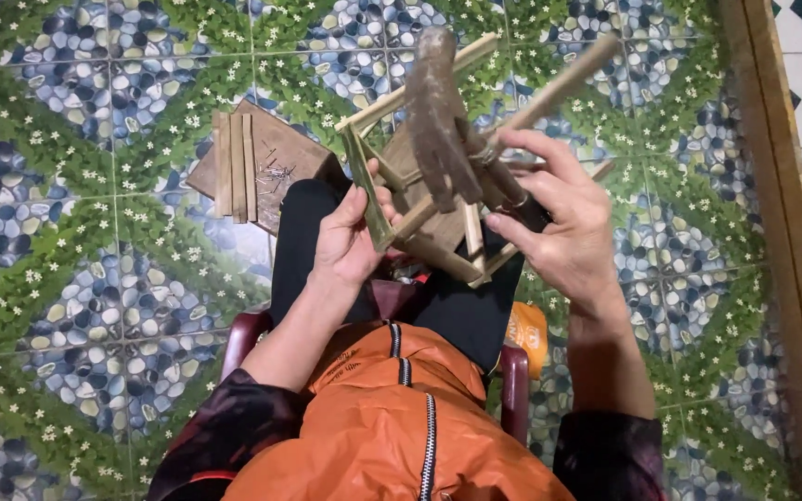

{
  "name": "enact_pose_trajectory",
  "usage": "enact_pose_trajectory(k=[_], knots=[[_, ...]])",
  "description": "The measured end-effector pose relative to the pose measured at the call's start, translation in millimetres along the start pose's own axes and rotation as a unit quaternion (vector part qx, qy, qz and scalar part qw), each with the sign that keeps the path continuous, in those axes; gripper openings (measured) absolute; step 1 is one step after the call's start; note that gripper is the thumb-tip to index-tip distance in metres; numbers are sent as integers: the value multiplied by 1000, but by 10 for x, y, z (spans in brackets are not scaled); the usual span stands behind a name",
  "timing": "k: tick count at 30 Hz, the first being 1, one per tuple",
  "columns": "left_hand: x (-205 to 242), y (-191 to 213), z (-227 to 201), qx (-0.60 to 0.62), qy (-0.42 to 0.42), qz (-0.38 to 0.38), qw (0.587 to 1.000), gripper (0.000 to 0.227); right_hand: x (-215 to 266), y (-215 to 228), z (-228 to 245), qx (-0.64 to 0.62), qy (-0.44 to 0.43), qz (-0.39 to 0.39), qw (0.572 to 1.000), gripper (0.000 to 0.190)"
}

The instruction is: Assembling a small wooden stool or frame using a hammer and wooden slats

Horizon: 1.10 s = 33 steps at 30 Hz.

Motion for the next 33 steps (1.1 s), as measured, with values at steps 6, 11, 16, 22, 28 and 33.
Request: enact_pose_trajectory(k=[6,11,16,22,28,33], knots=[[-82,114,-173,73,12,-105,992,41,137,82,-100,-9,0,-64,998,16],[-248,88,-338,180,21,-126,975,34,356,189,-191,-9,-58,-104,993,17],[-413,100,-364,250,6,-154,956,28,734,251,-538,-10,-112,-138,984,20],[-507,63,-368,177,-27,-128,975,28,1187,109,-880,-92,-184,-213,955,23],[-536,4,-389,169,-52,-125,976,27,1393,-156,-1089,-308,-228,-314,869,22],[-589,-28,-414,202,-53,-132,969,26,1648,-236,-1509,-519,-208,-278,781,26]])
Point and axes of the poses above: each hand's wrist, its own x-axis away from the middle knuckle, its own y-axis out of the back of the hand, z = x × y, the point moved 1 cm from there along -x, towards the middle knuckle, and after that the axes turned 11 degrees about -x, right-handed, at the moved point
